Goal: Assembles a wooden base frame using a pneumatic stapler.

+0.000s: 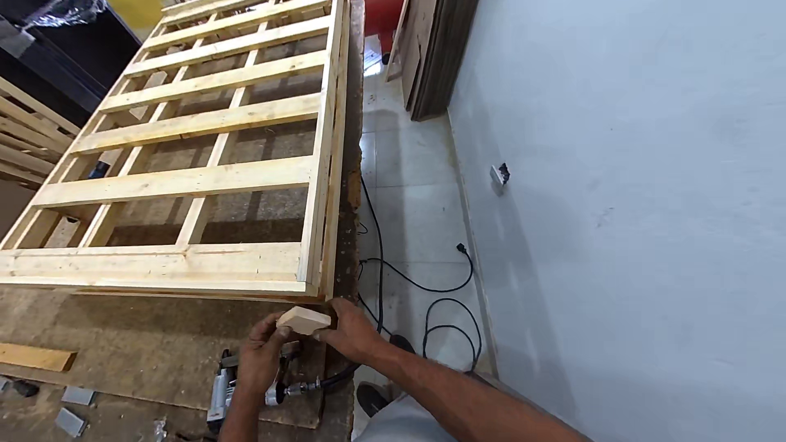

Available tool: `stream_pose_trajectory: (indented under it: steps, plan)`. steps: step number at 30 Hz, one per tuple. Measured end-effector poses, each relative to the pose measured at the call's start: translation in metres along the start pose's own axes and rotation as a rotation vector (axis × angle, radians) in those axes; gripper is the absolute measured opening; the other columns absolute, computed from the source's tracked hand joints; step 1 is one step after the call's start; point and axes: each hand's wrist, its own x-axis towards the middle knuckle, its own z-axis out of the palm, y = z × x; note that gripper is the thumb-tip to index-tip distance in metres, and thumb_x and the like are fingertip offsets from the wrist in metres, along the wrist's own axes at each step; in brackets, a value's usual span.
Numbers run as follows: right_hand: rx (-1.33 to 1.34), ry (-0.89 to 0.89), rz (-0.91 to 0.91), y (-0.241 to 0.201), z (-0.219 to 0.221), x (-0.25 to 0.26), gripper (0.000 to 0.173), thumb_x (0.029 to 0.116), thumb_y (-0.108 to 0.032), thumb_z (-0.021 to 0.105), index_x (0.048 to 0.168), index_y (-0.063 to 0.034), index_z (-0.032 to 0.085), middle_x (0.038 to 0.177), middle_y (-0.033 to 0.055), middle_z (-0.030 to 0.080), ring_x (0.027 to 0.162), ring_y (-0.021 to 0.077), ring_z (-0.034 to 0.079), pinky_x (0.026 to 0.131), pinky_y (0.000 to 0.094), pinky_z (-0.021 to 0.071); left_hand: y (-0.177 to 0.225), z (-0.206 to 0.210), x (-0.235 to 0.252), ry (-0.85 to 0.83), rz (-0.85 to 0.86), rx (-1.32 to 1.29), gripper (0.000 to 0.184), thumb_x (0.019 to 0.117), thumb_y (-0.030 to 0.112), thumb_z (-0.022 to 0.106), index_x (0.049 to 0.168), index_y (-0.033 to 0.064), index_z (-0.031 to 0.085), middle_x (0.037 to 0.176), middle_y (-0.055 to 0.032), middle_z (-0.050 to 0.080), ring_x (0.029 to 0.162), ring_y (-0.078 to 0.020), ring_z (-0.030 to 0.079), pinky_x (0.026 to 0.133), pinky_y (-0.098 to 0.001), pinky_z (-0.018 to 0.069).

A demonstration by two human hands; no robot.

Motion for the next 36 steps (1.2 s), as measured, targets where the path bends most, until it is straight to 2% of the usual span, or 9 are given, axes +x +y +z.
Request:
stream_pose_trajectory:
  steps: [2,4,7,10,13,15,19,25,36]
  plan:
    - [-0.058,-0.014,-0.064,-0.008,-0.004,-0.004,0.062,0.0893,-0.044,0.075,0.140,-0.0119,0.058,0.134,0.0119,0.061,0.121,0.0253,0.062,0.105,0.0466,0.0505,0.022,-0.007,-0.002,-0.083,0.150,0.476,0.025,0.0980,0.009,0.063,0.121,0.0064,0.072,0.117,-0.0062,0.072,0.105,-0.0156,0.070,0.094,-0.0379,0.0592]
    - [-0.094,-0.032,-0.162,-0.018,-0.005,-0.007,0.048,0.0950,-0.039,0.070,0.135,-0.0125,0.064,0.129,0.0121,0.063,0.117,0.0250,0.063,0.103,0.0441,0.0513,0.037,-0.005,0.000,-0.129,0.282,0.786,0.024,0.0983,0.015,0.065,0.119,0.0175,0.076,0.118,-0.0044,0.072,0.106,-0.0175,0.070,0.092,-0.0437,0.0594]
    - [-0.010,-0.026,-0.176,-0.028,-0.007,-0.009,0.032,0.0966,-0.028,0.069,0.123,-0.0096,0.070,0.119,0.0110,0.068,0.112,0.0215,0.066,0.101,0.0399,0.0527,0.043,0.004,0.002,-0.097,0.215,0.628,0.026,0.0967,0.017,0.069,0.122,0.0132,0.072,0.114,-0.0007,0.074,0.104,-0.0129,0.071,0.093,-0.0377,0.0605]
    - [0.185,-0.023,-0.096,-0.017,-0.008,-0.002,0.029,0.0928,-0.027,0.072,0.117,-0.0106,0.071,0.111,0.0068,0.071,0.102,0.0165,0.068,0.093,0.0395,0.0555,0.034,0.010,0.004,0.010,0.019,0.275,0.042,0.0876,0.016,0.078,0.127,0.0070,0.065,0.112,-0.0064,0.074,0.102,-0.0191,0.072,0.089,-0.0399,0.0629]
    - [0.350,-0.018,-0.068,-0.002,-0.008,0.003,0.028,0.0911,-0.020,0.074,0.117,-0.0101,0.071,0.110,0.0048,0.072,0.100,0.0129,0.069,0.093,0.0357,0.0577,0.020,0.006,0.007,0.005,-0.168,0.310,0.050,0.0842,0.015,0.082,0.130,0.0082,0.064,0.115,-0.0061,0.073,0.103,-0.0181,0.072,0.092,-0.0403,0.0615]
    - [0.384,-0.016,-0.058,0.001,-0.006,0.006,0.028,0.0902,-0.016,0.074,0.117,-0.0092,0.069,0.109,0.0056,0.072,0.098,0.0132,0.069,0.090,0.0350,0.0579,0.016,0.007,0.009,0.000,-0.240,0.369,0.035,0.0896,0.015,0.078,0.122,0.0080,0.068,0.105,-0.0036,0.076,0.096,-0.0141,0.073,0.089,-0.0373,0.0615]
    - [0.168,0.068,-0.084,-0.001,-0.005,0.010,0.028,0.0932,-0.022,0.072,0.119,-0.0100,0.071,0.119,0.0069,0.066,0.109,0.0169,0.064,0.098,0.0367,0.0537,0.009,0.014,0.016,0.084,-0.225,0.348,0.018,0.0956,0.011,0.071,0.113,0.0062,0.073,0.099,-0.0044,0.076,0.091,-0.0137,0.073,0.087,-0.0373,0.0613]
    - [-0.230,0.115,-0.163,0.002,-0.003,0.029,0.035,0.1016,-0.038,0.062,0.129,-0.0187,0.070,0.126,0.0107,0.065,0.121,0.0260,0.061,0.104,0.0433,0.0498,-0.011,0.013,0.039,0.133,-0.208,0.549,0.034,0.0983,0.016,0.070,0.130,0.0054,0.068,0.115,-0.0111,0.074,0.101,-0.0202,0.072,0.096,-0.0442,0.0579]
    - [-0.238,0.100,-0.170,0.001,-0.003,0.040,0.038,0.1046,-0.039,0.057,0.129,-0.0126,0.069,0.128,0.0119,0.065,0.120,0.0260,0.062,0.104,0.0430,0.0505,-0.011,0.009,0.056,0.043,-0.211,0.721,0.023,0.1022,0.026,0.065,0.107,0.0054,0.072,0.096,-0.0123,0.074,0.089,-0.0268,0.072,0.087,-0.0534,0.0573]
